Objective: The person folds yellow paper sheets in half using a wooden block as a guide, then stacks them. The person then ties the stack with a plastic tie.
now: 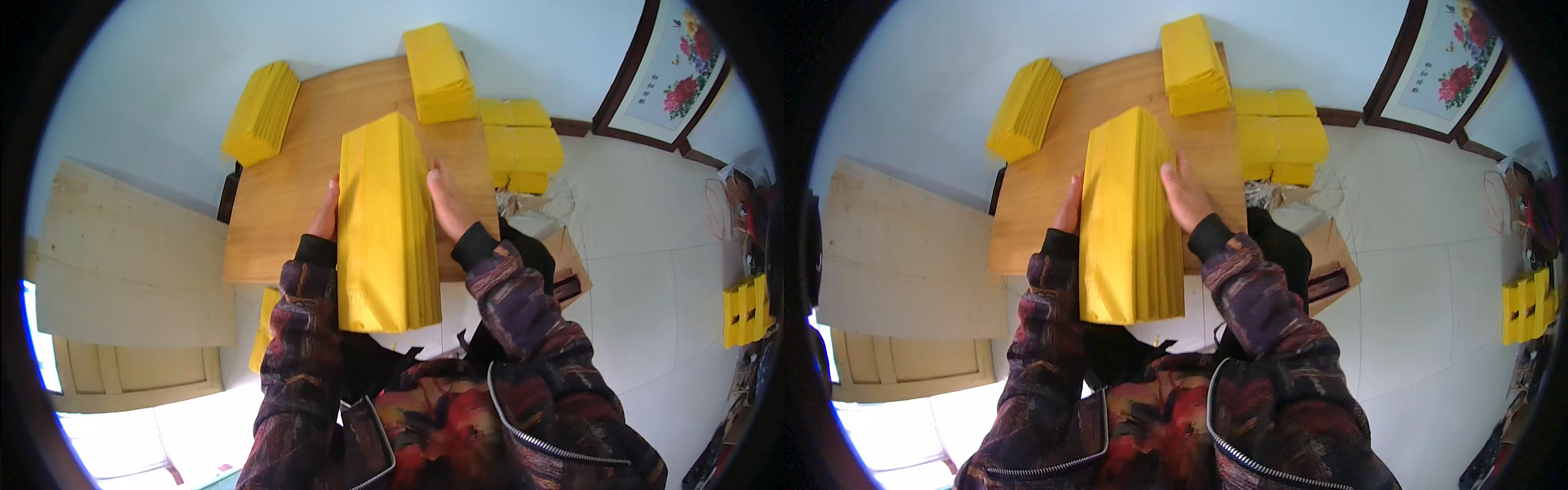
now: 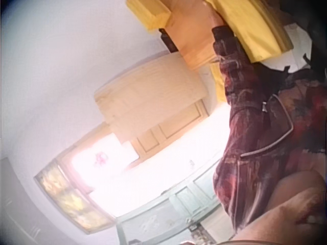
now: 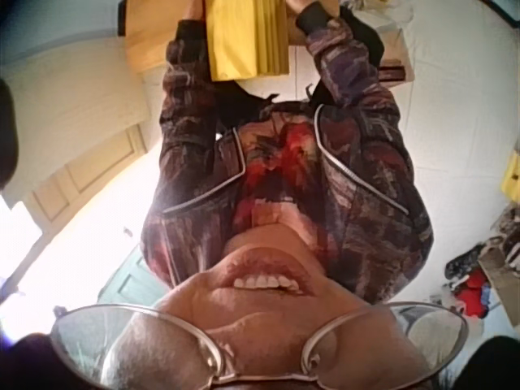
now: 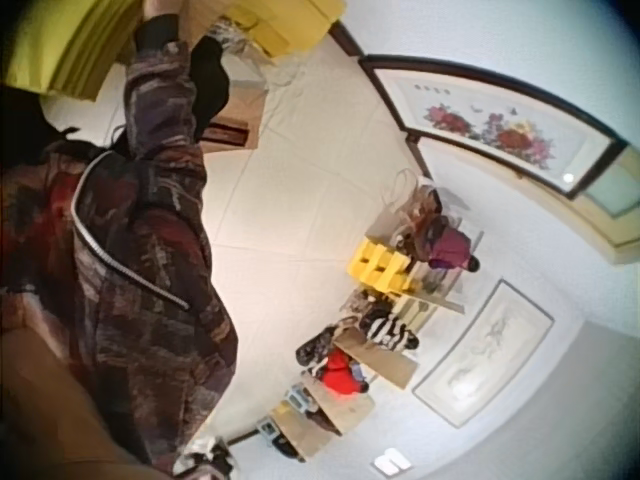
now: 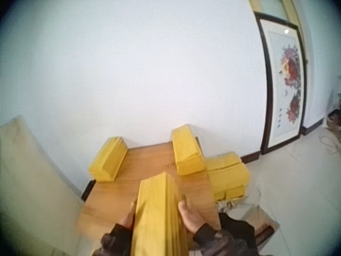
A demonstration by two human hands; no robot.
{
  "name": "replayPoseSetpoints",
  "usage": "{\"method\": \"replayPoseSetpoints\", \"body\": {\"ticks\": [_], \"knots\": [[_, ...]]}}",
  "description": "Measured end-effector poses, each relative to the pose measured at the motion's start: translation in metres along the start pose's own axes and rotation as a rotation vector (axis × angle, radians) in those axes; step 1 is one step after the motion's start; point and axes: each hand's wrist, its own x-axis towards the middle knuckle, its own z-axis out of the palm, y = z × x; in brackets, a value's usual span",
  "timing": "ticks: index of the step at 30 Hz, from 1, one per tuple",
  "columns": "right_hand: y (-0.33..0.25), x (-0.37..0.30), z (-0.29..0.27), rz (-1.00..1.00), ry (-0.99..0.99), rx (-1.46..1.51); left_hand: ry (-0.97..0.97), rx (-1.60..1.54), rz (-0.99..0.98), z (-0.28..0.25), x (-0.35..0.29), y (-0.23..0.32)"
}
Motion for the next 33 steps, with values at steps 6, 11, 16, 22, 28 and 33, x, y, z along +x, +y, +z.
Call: {"method": "replayPoseSetpoints", "body": {"ticks": [6, 11, 16, 22, 28, 33], "knots": [[0.022, -0.029, 0.011, 0.112, 0.031, -0.05, 0.058, -0.067, -0.136, 0.011, -0.043, -0.017], [0.035, -0.039, 0.006, 0.147, -0.006, 0.038, 0.104, -0.018, -0.075, 0.017, -0.06, -0.022], [0.051, -0.048, 0.005, -0.009, -0.066, 0.03, 0.076, -0.103, -0.215, 0.016, -0.059, -0.028], [0.056, -0.05, 0.011, 0.054, 0.027, -0.169, 0.1, -0.125, -0.167, 0.018, -0.059, -0.027], [0.07, -0.04, 0.0, 0.149, -0.13, 0.197, 0.09, -0.096, -0.145, 0.02, -0.049, -0.031], [0.079, -0.028, -0.008, 0.109, -0.108, 0.161, 0.142, -0.071, -0.191, 0.02, -0.052, -0.025]]}}
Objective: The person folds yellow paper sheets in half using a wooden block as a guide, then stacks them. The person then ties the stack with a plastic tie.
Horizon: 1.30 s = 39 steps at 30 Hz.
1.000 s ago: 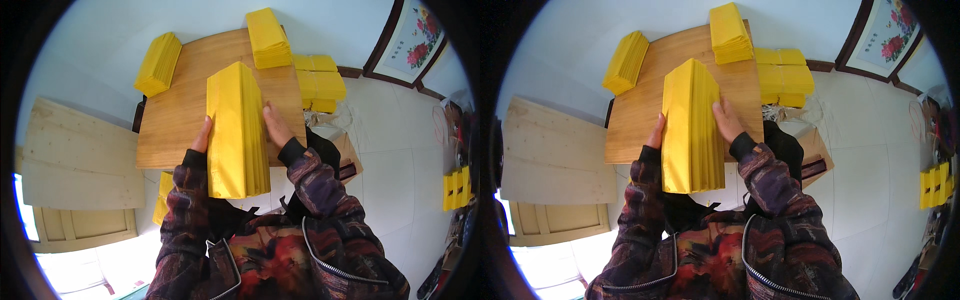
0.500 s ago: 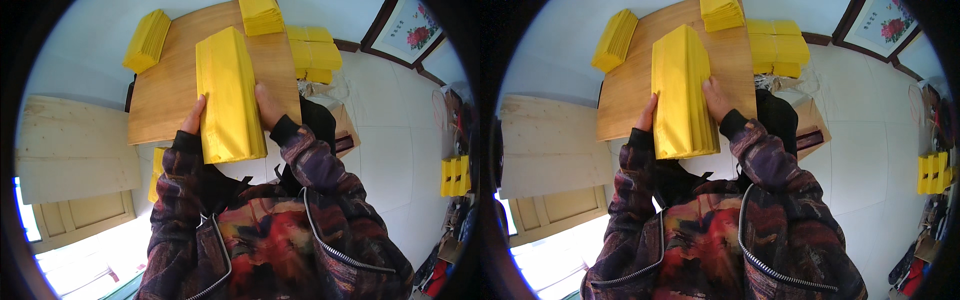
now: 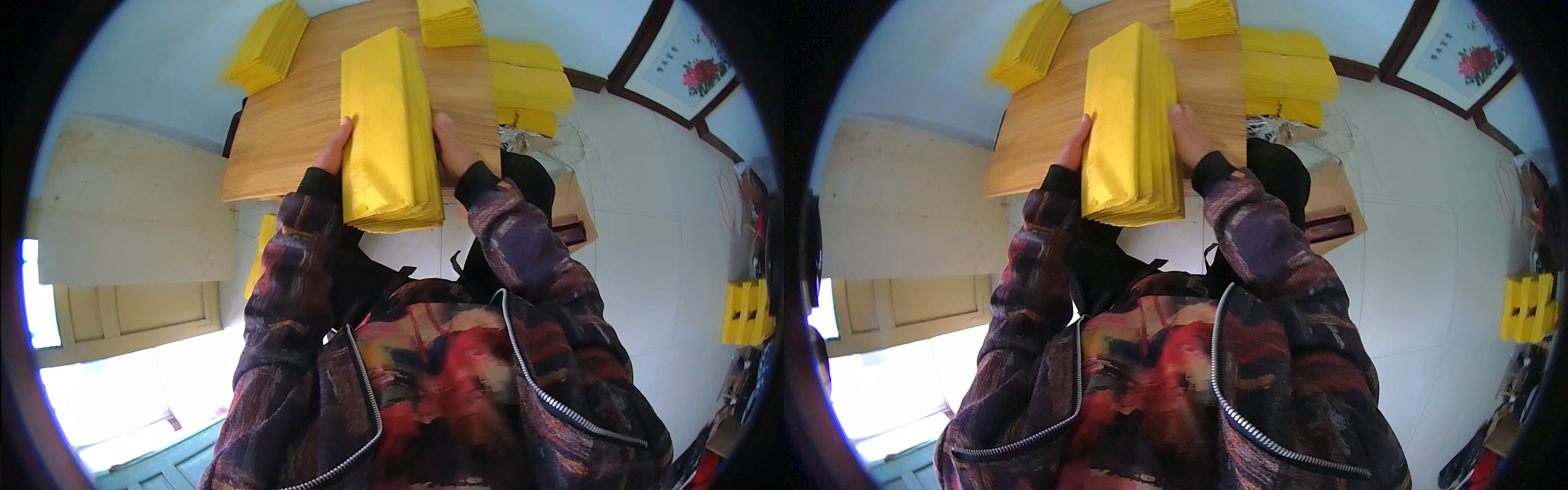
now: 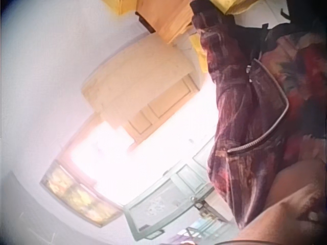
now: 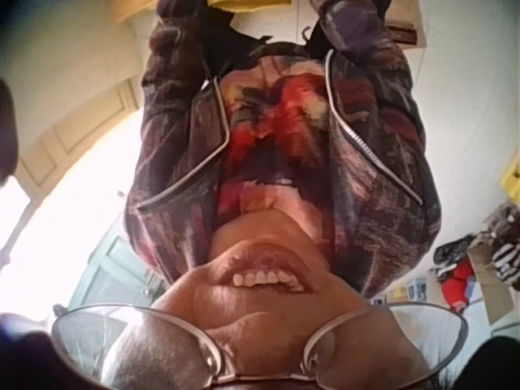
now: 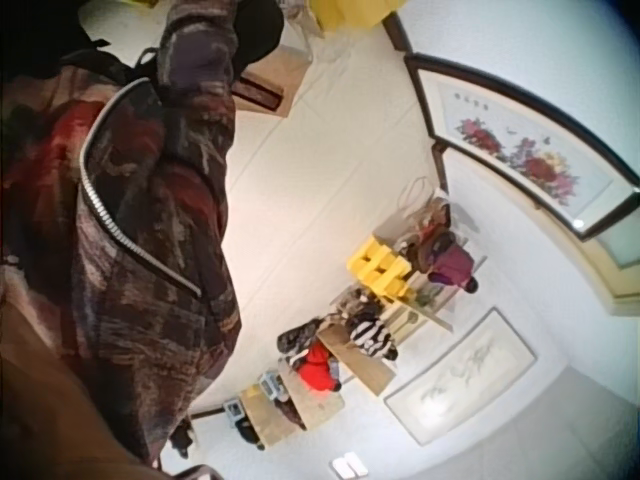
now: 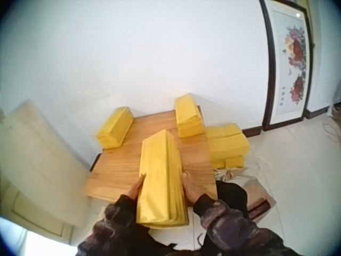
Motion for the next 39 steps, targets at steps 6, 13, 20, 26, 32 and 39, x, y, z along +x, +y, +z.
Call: {"method": "replayPoseSetpoints", "body": {"ticks": [6, 13, 20, 26, 32, 39], "knots": [[-0.012, -0.035, -0.003, 0.105, -0.038, -0.059, -0.014, -0.005, -0.032, 0.003, -0.002, 0.0], [-0.046, -0.015, -0.014, 0.096, -0.003, -0.014, -0.08, 0.012, -0.066, 0.001, 0.003, -0.001], [-0.151, 0.059, 0.049, -0.501, -0.076, -0.876, -0.139, -0.038, 0.041, 0.001, 0.002, -0.007], [-0.102, 0.066, 0.106, -0.349, -0.036, -1.542, -0.192, -0.056, 0.254, -0.001, 0.014, -0.019], [-0.068, 0.062, 0.082, -0.387, -0.009, -1.649, -0.088, -0.217, 0.202, -0.013, -0.008, -0.033], [-0.069, 0.062, 0.078, -0.457, -0.088, -1.614, -0.08, -0.542, 0.056, -0.048, -0.012, -0.047]]}}
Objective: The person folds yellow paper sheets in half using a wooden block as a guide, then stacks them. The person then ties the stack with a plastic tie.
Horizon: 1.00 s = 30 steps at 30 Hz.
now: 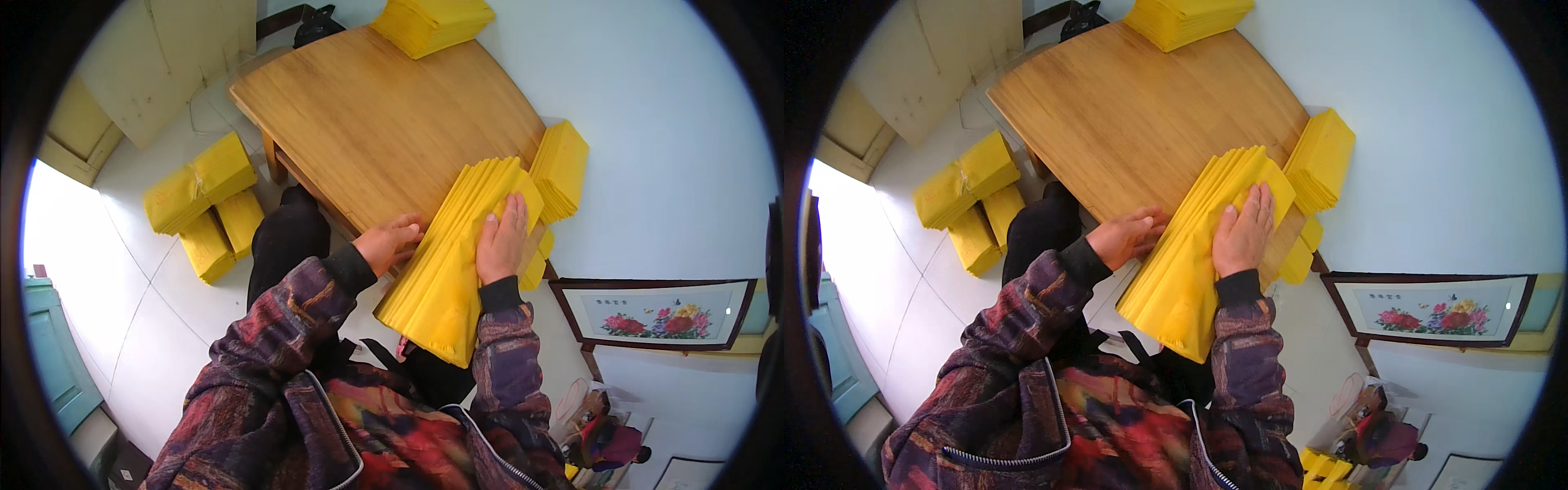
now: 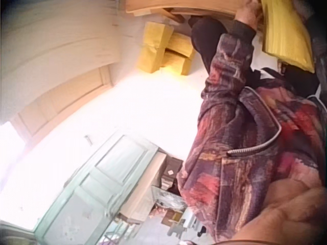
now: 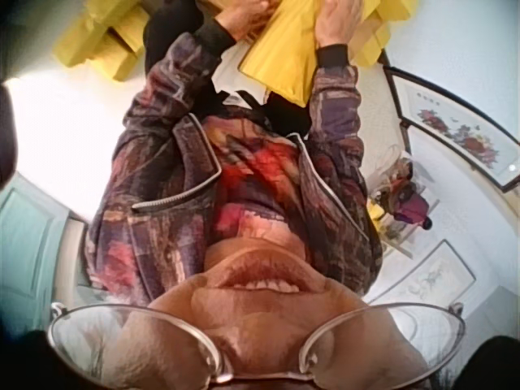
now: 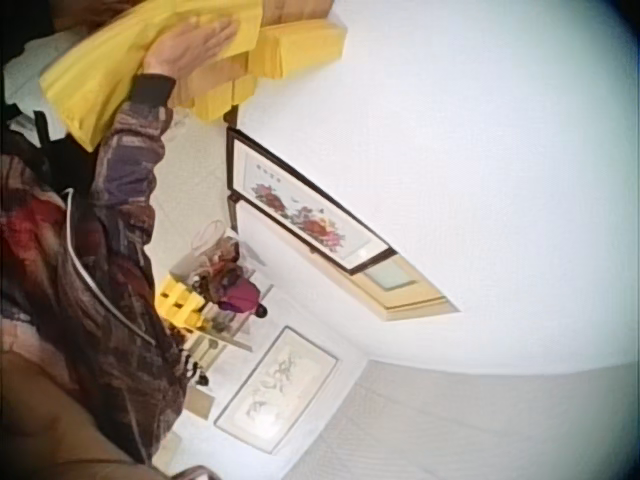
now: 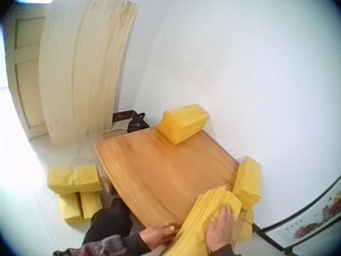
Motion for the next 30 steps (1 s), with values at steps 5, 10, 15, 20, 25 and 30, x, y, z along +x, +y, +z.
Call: {"method": "replayPoseSetpoints", "body": {"ticks": [5, 10, 15, 20, 25, 30], "knots": [[0.001, -0.002, 0.001, -0.047, 0.018, -0.015, -0.16, 0.025, 0.024, -0.01, 0.003, -0.003], [0.0, -0.002, 0.001, -0.021, 0.031, -0.028, -0.166, 0.269, 0.083, -0.011, 0.006, -0.003], [0.0, 0.001, -0.003, -0.017, 0.066, 0.017, -0.069, 0.44, 0.213, 0.006, 0.027, -0.001], [0.004, 0.005, -0.023, 0.02, 0.069, 0.332, 0.024, 0.64, 0.144, 0.026, 0.076, 0.021], [0.029, -0.001, -0.047, 0.177, 0.08, 0.457, 0.126, 0.804, 0.151, 0.015, 0.128, 0.012], [0.055, -0.019, -0.027, 0.491, -0.085, 1.209, 0.178, 0.985, 0.177, 0.008, 0.139, 0.009]]}}
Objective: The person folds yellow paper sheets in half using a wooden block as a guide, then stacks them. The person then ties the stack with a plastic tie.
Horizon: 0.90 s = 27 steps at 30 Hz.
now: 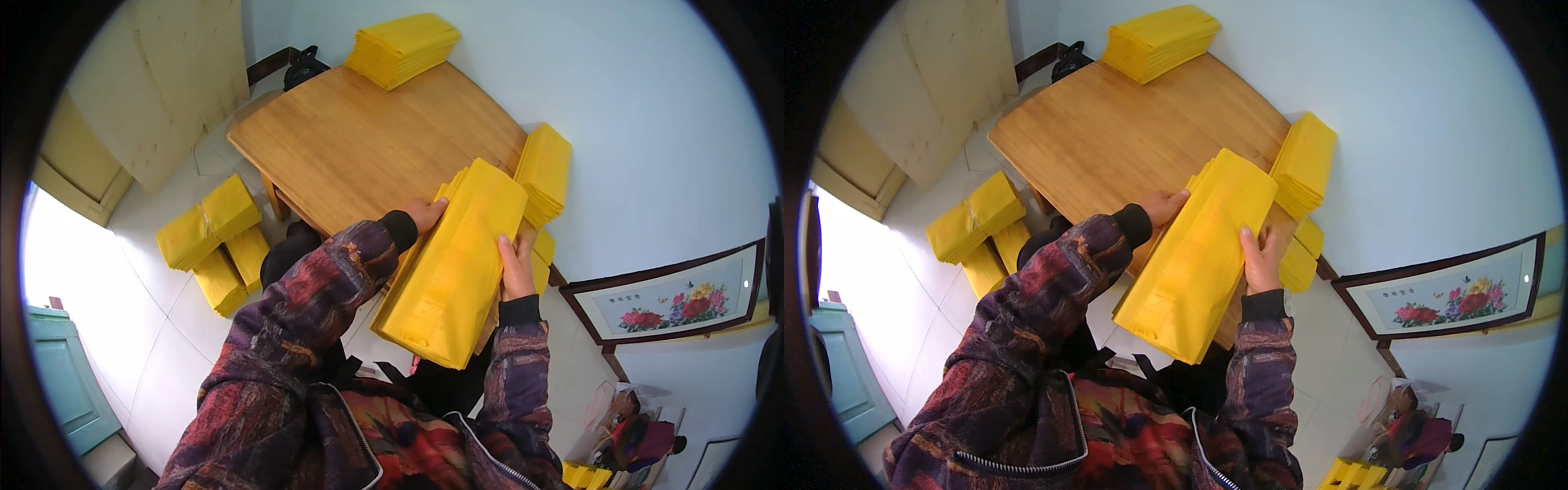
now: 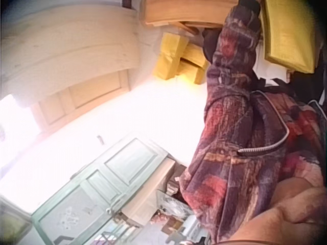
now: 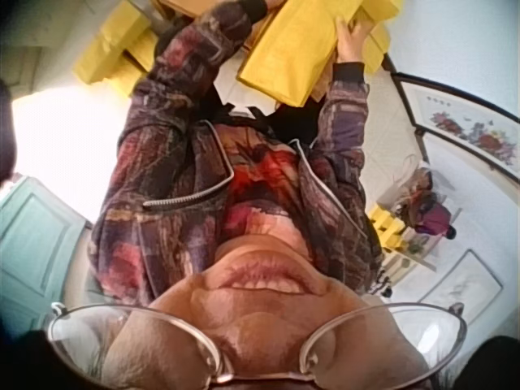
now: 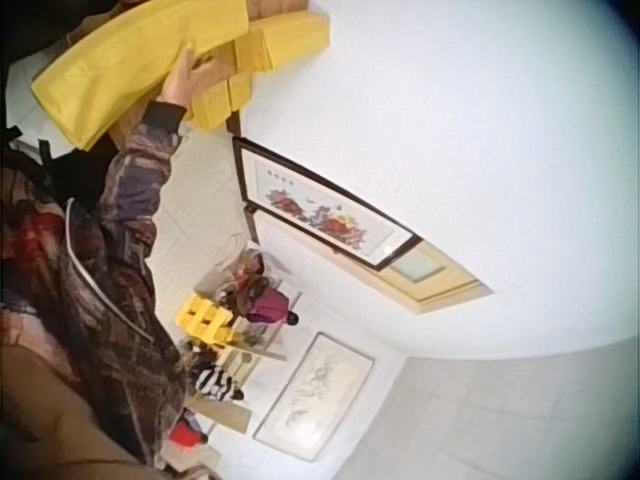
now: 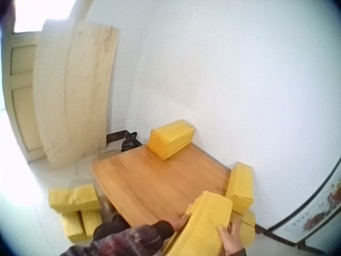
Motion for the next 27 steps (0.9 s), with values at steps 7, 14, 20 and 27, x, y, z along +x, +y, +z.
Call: {"method": "replayPoseSetpoints", "body": {"ticks": [7, 14, 20, 27], "knots": [[0.012, -0.011, -0.008, 0.363, -0.105, 0.334, -0.065, 0.032, 0.056, -0.009, -0.041, 0.037], [0.005, -0.03, -0.007, 0.393, -0.001, 0.319, -0.141, -0.272, 0.339, 0.008, -0.085, 0.042], [-0.004, -0.034, -0.001, 0.328, 0.02, 0.29, -0.19, -0.316, 0.356, 0.017, -0.103, 0.047], [-0.006, -0.045, 0.002, 0.242, 0.055, 0.335, -0.214, -0.471, 0.33, 0.017, -0.113, 0.049]]}}
